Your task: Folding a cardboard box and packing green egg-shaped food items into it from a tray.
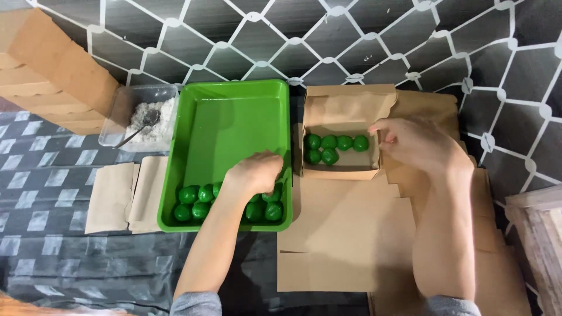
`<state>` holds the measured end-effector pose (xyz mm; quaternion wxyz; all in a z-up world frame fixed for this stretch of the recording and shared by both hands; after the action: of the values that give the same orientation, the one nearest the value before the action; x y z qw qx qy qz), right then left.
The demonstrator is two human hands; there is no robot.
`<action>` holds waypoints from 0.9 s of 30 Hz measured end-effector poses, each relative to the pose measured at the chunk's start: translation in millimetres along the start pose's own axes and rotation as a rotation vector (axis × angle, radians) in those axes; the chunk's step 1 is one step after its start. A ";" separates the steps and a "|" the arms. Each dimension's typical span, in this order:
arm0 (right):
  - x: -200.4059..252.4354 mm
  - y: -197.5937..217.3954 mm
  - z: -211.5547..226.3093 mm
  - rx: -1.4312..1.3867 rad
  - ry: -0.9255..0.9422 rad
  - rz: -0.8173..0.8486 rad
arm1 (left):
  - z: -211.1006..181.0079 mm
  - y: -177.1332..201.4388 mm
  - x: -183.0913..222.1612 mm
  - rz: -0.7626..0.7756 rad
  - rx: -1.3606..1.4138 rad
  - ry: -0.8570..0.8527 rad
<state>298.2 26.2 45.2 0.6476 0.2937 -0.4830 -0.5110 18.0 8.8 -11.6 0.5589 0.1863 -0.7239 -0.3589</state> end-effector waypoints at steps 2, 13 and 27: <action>-0.5 1.4 6.3 0.031 -0.011 0.013 | -2.5 4.9 1.8 0.014 0.004 0.007; 30.3 15.4 42.6 -0.004 0.032 0.053 | 3.0 7.5 5.5 0.080 0.006 0.002; 60.3 -8.9 125.2 -0.248 0.895 -0.059 | -7.2 51.2 22.4 -0.480 0.912 -0.697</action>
<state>179.7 -19.4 102.2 0.8076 0.4196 -0.0827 -0.4060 24.7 26.0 41.6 0.0578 0.4358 -0.8822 -0.1690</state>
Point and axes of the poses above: each hand's wrist, its own x-axis away from the middle knuckle, its own y-axis out of the back of the hand, z = x × y, the point moved 5 cm from there along -x, towards the middle knuckle, and after that the axes turned 3 degrees about -x, right-handed, at the moved point
